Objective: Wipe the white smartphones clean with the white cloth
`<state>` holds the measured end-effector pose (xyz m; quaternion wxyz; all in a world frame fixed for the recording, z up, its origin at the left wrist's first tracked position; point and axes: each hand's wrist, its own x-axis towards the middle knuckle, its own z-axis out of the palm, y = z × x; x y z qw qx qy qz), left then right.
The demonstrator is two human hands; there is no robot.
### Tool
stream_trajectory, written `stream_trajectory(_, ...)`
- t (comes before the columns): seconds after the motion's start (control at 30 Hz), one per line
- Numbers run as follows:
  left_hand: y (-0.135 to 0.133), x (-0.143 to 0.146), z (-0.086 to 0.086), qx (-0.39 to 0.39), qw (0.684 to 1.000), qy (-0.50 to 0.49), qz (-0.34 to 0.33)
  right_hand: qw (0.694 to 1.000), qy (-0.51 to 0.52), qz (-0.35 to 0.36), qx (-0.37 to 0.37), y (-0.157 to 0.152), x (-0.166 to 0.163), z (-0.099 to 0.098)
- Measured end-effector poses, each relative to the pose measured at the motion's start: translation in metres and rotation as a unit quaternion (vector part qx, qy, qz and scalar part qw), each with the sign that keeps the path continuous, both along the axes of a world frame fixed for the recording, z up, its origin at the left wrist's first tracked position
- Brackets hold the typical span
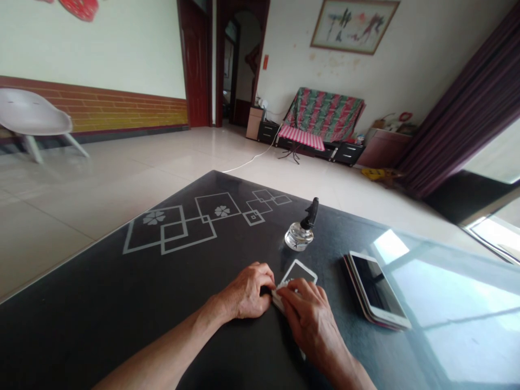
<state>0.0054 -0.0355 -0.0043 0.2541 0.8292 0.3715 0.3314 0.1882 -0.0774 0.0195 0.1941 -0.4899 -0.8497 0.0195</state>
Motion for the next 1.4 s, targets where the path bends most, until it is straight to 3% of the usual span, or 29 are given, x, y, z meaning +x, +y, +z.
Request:
stream_trajectory(0.23, 0.001, 0.001, -0.001, 0.008, 1.000, -0.011, 0.000, 0.999, -0.005, 0.044, -0.022, -0.013, 0.010, 0.004)
stream_trajectory(0.47, 0.000, 0.001, 0.004, 0.008, 1.000, -0.013, -0.004, 0.998, -0.014, 0.042, -0.034, -0.016, 0.029, 0.002)
stream_trajectory(0.8, 0.004, -0.001, -0.003, 0.012, 1.000, -0.002, -0.010, 0.997, -0.008, 0.062, -0.054, -0.004, 0.000, 0.010)
stream_trajectory(1.17, -0.001, 0.002, 0.001, 0.025, 1.000, -0.016, 0.005, 0.996, -0.022, 0.069, -0.050, -0.020, 0.048, 0.005)
stream_trajectory(1.4, -0.004, -0.001, 0.003, 0.004, 1.000, 0.009, -0.013, 0.997, -0.012, 0.063, -0.045, -0.023, 0.043, 0.004)
